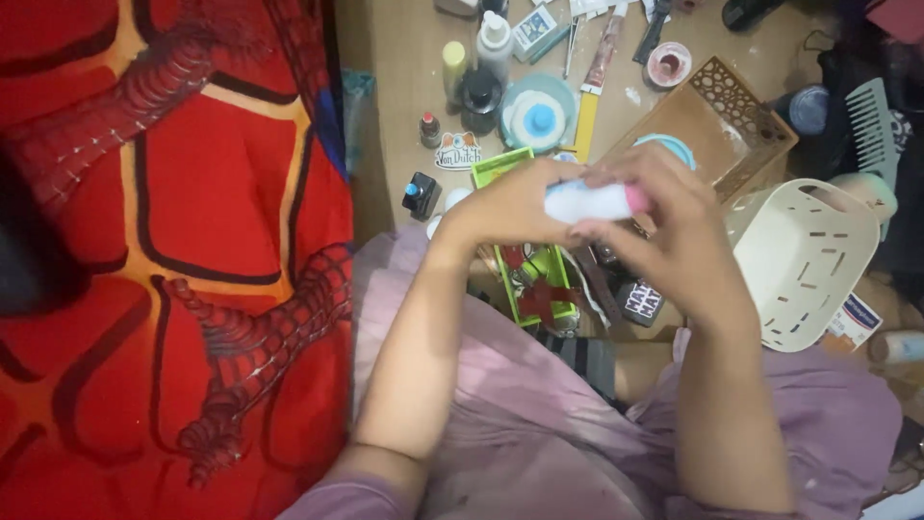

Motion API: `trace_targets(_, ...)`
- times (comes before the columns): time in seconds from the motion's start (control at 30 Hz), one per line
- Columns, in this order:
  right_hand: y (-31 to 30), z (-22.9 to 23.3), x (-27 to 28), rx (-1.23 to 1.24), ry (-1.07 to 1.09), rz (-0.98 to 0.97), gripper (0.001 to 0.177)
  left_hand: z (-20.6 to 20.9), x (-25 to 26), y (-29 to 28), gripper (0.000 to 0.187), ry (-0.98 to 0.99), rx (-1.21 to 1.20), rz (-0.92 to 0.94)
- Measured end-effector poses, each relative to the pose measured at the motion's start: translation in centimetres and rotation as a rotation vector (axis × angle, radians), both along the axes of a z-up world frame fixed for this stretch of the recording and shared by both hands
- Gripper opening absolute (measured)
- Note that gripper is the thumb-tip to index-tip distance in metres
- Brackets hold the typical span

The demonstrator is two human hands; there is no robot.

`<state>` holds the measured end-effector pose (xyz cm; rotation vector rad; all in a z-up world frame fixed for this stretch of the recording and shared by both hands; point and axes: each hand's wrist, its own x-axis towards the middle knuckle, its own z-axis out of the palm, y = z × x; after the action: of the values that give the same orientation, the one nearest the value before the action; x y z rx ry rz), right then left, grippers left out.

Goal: Organizing various toiletries, containers, and personal items while sitting on a mat or mattress on the floor.

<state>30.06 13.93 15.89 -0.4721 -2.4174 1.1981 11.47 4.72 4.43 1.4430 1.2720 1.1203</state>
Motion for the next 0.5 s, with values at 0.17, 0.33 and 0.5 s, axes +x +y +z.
trace_targets(0.17, 5.8, -4.7, -1.4, 0.158, -0.069, -0.149, 0.038, 1.0, -1.2, 0.7, 0.062, -0.001, 0.035, 0.51)
trace_targets(0.33, 14.3, -15.7, -4.5, 0.412, -0.21, -0.355, 0.043, 2.2, -2.7, 0.7, 0.028, -0.232, 0.091, 0.93)
trace_targets(0.5, 15.5, -20.3, -5.7, 0.541, -0.331, -0.355, 0.043, 1.5, -3.0, 0.6, 0.024, -0.318, 0.067, 0.887)
